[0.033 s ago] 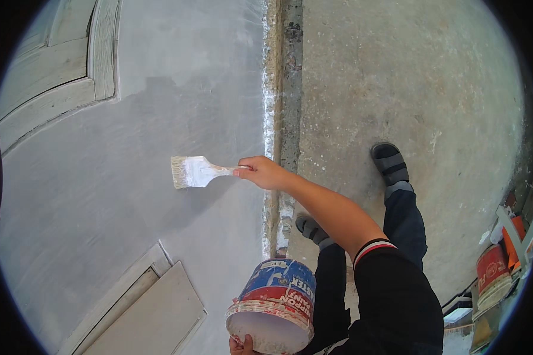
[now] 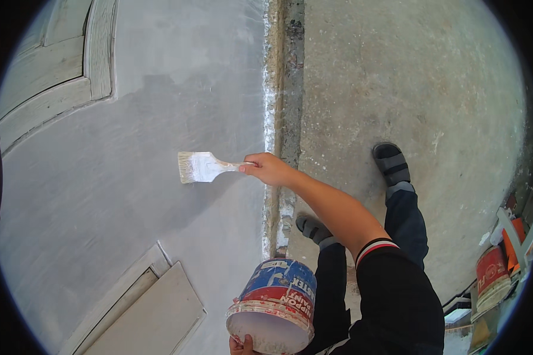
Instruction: Painting a white wall or trim using a brush and a bucket of paint.
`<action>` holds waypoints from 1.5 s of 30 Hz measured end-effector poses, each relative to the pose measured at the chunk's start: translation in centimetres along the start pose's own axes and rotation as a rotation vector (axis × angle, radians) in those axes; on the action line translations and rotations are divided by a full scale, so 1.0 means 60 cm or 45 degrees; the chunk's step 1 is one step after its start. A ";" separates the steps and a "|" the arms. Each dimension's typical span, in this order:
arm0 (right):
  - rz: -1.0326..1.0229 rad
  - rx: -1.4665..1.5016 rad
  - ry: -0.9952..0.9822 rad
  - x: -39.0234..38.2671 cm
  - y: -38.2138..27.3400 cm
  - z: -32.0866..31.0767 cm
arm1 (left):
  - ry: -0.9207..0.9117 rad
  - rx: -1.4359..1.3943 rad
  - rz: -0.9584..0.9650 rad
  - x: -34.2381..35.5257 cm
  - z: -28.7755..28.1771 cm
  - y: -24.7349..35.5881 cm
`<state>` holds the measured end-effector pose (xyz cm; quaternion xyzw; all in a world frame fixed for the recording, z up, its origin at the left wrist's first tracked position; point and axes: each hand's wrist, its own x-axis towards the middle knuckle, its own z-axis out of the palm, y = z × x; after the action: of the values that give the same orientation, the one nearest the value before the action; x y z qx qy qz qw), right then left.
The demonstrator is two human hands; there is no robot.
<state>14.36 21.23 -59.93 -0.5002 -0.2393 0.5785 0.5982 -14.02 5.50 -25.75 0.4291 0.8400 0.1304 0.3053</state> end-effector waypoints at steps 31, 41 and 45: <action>-0.403 -0.009 -0.217 -0.136 -0.425 0.127 | -0.147 -0.266 0.004 -0.047 -0.039 0.134; 0.006 -0.036 0.000 -0.054 -0.094 0.032 | -0.001 -0.162 0.019 -0.022 0.011 0.114; 0.208 -0.212 0.097 -0.027 0.022 -0.023 | 0.030 -0.179 -0.012 -0.018 0.034 0.111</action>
<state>14.61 19.07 -61.12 -0.5875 -0.2221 0.5841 0.5141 -8.01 8.55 -23.72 0.4012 0.8343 0.1926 0.3255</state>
